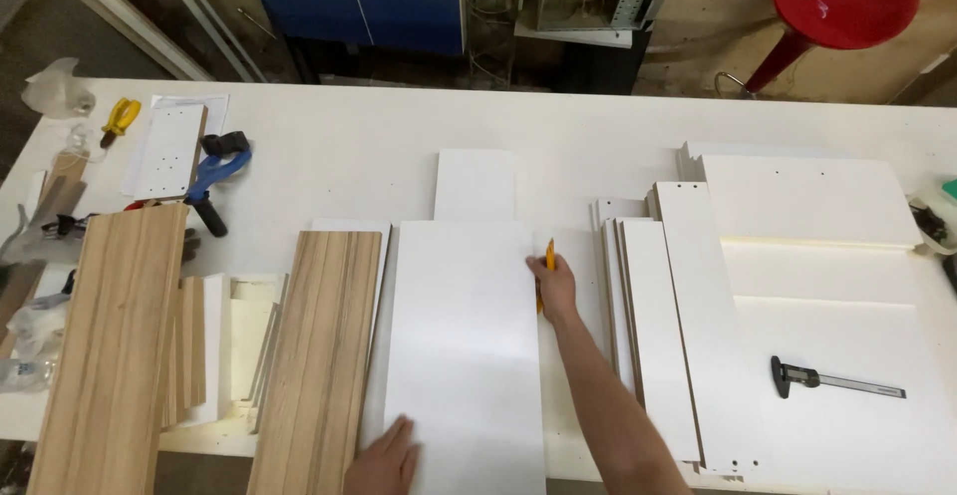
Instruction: The person is organizing and marking various wooden and laminate boards on a workbench in a workshop using a pencil.
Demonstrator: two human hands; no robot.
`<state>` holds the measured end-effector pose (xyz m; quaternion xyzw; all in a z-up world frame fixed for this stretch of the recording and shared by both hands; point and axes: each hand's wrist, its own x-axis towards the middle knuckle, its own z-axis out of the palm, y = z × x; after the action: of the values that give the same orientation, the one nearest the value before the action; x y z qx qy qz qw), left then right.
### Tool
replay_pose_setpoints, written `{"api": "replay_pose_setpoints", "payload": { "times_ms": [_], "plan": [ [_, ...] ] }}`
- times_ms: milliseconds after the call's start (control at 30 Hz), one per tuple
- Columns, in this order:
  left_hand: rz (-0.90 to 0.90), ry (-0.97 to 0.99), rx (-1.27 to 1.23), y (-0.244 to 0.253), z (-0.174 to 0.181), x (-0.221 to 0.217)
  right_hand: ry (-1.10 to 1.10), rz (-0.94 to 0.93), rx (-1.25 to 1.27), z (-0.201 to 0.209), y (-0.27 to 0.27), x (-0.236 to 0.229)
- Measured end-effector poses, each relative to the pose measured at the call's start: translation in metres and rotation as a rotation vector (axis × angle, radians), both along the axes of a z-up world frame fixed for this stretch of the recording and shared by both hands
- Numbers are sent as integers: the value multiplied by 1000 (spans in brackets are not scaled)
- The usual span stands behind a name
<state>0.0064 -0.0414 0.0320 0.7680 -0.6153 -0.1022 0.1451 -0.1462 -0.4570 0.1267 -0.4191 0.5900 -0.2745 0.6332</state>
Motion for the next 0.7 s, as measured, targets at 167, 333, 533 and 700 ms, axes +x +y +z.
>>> {"api": "replay_pose_setpoints", "payload": {
  "times_ms": [167,333,533,700],
  "plan": [
    [-22,91,476,-187,112,45,84,26,60,-3,114,-68],
    [196,-111,170,-325,61,100,-37,-59,440,-37,195,-131],
    [-226,-15,74,-409,74,-12,7,-157,292,-33,207,-124],
    [-448,-76,15,-383,50,-56,69,-117,282,-32,210,-126]
  ]
}}
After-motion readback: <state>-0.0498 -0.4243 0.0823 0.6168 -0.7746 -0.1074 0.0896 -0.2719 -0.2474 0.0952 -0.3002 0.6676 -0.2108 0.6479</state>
